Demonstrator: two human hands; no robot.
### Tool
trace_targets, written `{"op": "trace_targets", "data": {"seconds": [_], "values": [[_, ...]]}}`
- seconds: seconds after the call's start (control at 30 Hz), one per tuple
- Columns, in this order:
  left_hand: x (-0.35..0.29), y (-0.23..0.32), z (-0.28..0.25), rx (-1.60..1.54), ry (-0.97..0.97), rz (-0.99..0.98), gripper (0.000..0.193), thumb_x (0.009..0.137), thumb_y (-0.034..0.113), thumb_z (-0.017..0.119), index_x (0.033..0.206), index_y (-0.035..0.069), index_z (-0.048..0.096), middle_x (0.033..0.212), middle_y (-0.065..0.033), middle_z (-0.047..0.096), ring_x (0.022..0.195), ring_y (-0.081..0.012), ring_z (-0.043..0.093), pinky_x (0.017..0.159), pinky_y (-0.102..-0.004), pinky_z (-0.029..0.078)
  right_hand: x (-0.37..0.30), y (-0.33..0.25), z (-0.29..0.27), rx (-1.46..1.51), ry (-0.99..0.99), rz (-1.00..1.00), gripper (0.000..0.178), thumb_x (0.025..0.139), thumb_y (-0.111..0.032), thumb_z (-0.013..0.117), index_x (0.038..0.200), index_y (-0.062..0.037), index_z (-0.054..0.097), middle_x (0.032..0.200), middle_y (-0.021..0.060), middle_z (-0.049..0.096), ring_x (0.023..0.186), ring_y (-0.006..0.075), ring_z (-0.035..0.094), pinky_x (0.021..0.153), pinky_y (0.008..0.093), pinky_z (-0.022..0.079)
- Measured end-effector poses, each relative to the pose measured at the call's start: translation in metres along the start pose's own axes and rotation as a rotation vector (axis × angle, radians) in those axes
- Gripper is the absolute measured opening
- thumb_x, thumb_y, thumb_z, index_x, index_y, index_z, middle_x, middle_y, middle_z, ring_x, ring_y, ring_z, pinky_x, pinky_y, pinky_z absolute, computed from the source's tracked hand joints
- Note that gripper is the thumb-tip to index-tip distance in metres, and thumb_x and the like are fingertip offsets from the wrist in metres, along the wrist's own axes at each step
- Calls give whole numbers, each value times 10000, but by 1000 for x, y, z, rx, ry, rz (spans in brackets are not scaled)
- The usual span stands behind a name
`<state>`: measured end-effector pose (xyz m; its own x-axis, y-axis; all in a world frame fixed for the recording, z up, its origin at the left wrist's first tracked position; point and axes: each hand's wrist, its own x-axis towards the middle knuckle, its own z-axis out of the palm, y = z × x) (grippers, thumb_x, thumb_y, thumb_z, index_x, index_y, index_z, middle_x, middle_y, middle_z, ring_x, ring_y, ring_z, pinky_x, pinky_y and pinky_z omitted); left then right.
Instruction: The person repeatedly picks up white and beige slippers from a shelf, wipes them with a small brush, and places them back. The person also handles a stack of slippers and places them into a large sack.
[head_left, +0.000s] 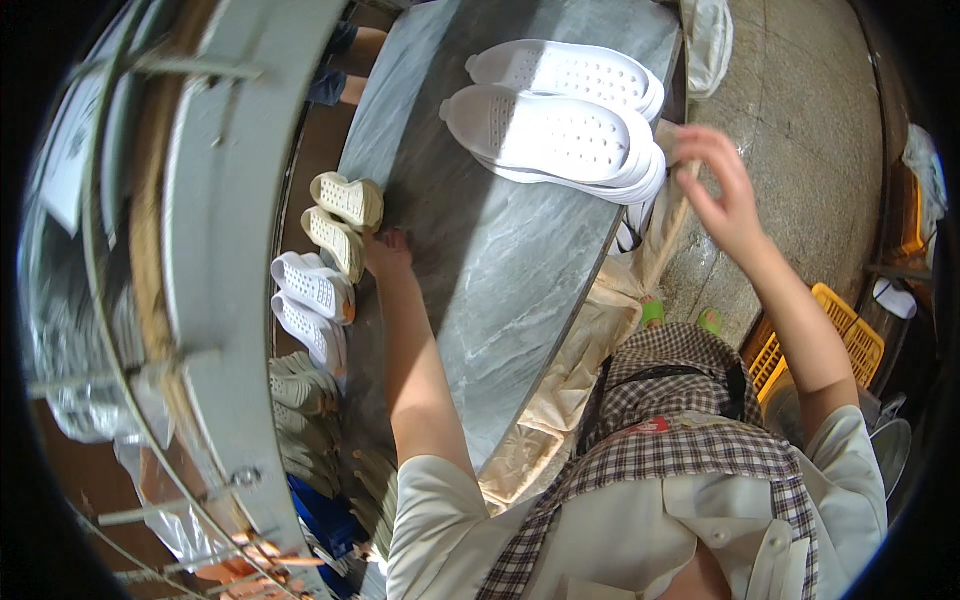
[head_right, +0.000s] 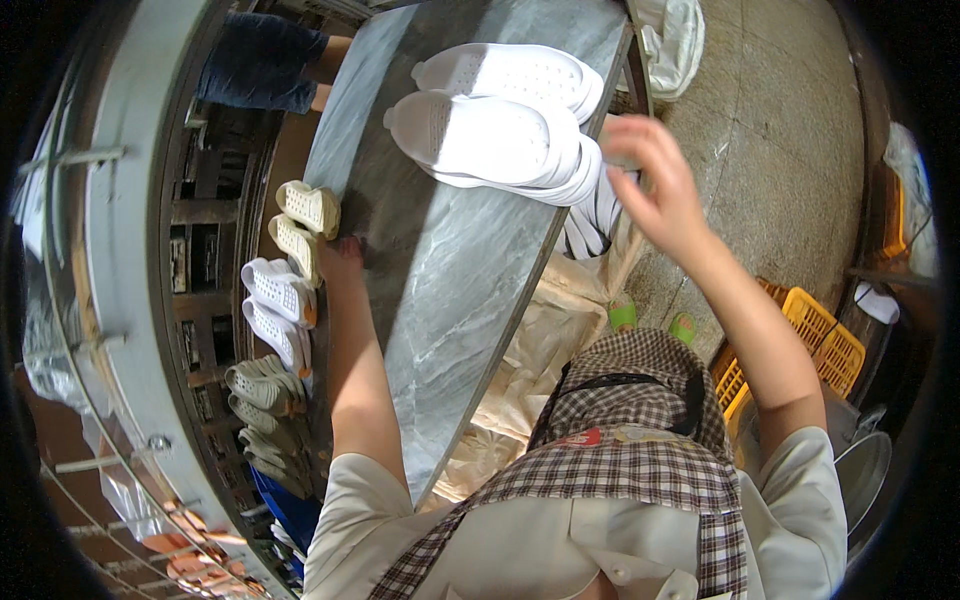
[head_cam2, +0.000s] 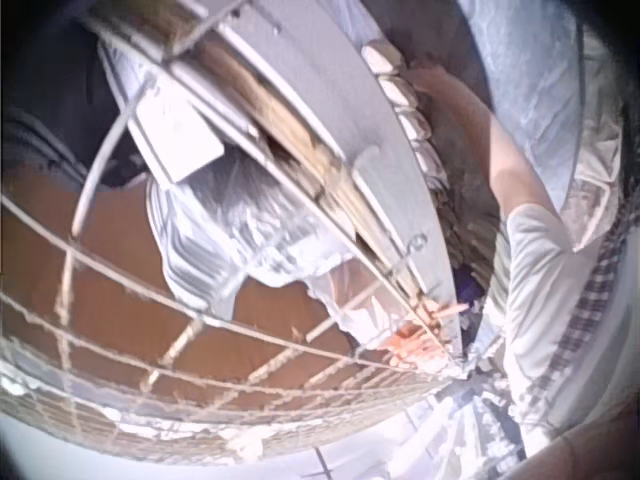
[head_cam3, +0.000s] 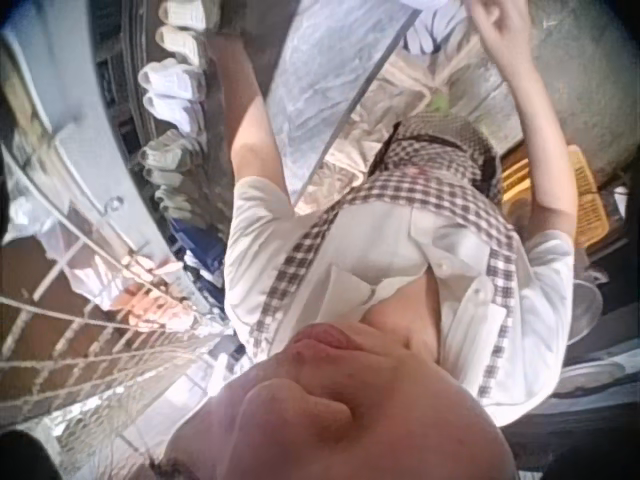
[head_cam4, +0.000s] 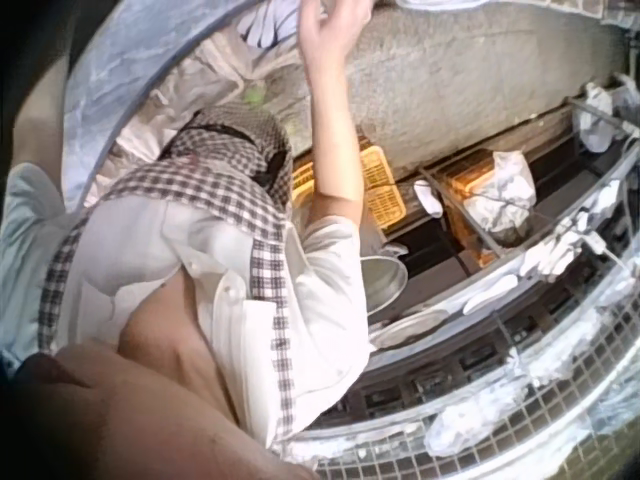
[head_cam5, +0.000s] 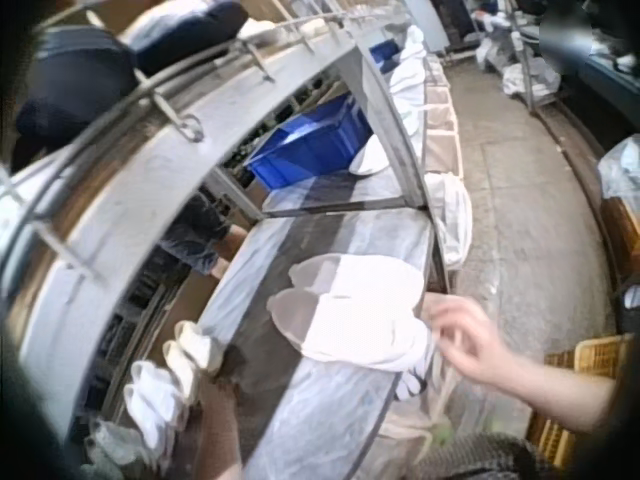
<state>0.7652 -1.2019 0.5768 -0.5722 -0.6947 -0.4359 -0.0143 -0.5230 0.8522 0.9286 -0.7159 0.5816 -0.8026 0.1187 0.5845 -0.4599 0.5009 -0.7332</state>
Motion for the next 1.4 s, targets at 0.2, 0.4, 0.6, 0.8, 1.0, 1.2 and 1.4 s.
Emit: {"op": "trace_targets", "data": {"seconds": [0.2, 0.4, 0.6, 0.8, 1.0, 1.2, 1.4], "values": [[78, 6, 23, 76, -18, 45, 397, 856, 244, 644, 1155, 14, 521, 955, -105, 521, 855, -233, 544, 666, -295, 503, -70, -30, 13, 66, -128, 181, 136, 754, -10, 608, 888, -32, 604, 1101, 142, 555, 1063, 304, 532, 911, 379, 421], [80, 33, -6, 87, -422, 142, 250, 905, 13, 488, 1129, -98, 493, 1094, -189, 551, 1000, -286, 573, 821, -340, 566, -100, -29, 16, 106, -167, 304, 116, 754, 6, 600, 865, -27, 595, 1082, 135, 553, 1047, 305, 534, 883, 374, 430], [48, 78, -81, -122, -141, 4, 253, 941, 123, 492, 1108, -67, 507, 1058, -164, 569, 941, -292, 591, 831, -342, 561, -112, -31, 18, 113, -253, 314, 118, 753, 4, 598, 866, -29, 592, 1081, 128, 553, 1040, 303, 537, 882, 374, 436], [60, 63, -95, -45, -36, 23, 308, 897, 179, 602, 1131, -3, 518, 1067, -142, 556, 911, -275, 579, 761, -341, 579, -122, -36, 31, 139, -299, 320, 119, 752, -6, 606, 867, -36, 594, 1075, 129, 554, 1033, 309, 538, 874, 383, 443], [84, 69, -92, -159, -140, -28, 348, 898, 168, 599, 1174, -21, 504, 1097, -153, 531, 919, -261, 567, 746, -324, 572, -134, -44, 37, 89, -270, 361, 119, 760, -6, 605, 874, -39, 596, 1062, 118, 560, 1012, 303, 547, 857, 380, 448], [72, 60, -91, -310, -281, -162, 302, 904, 129, 567, 1156, -31, 522, 1074, -163, 571, 833, -247, 618, 695, -316, 587, -140, -63, 42, 54, -191, 373, 122, 772, -32, 609, 894, -36, 608, 1003, 111, 598, 969, 289, 573, 851, 377, 453], [-112, 21, -136, -570, -553, -677, 286, 870, 61, 526, 1119, -80, 519, 1051, -244, 559, 831, -264, 608, 706, -301, 564, -136, -98, 64, 210, -191, 259, 221, 804, -95, 607, 1019, -44, 613, 968, 100, 636, 940, 248, 600, 856, 369, 457]]}}
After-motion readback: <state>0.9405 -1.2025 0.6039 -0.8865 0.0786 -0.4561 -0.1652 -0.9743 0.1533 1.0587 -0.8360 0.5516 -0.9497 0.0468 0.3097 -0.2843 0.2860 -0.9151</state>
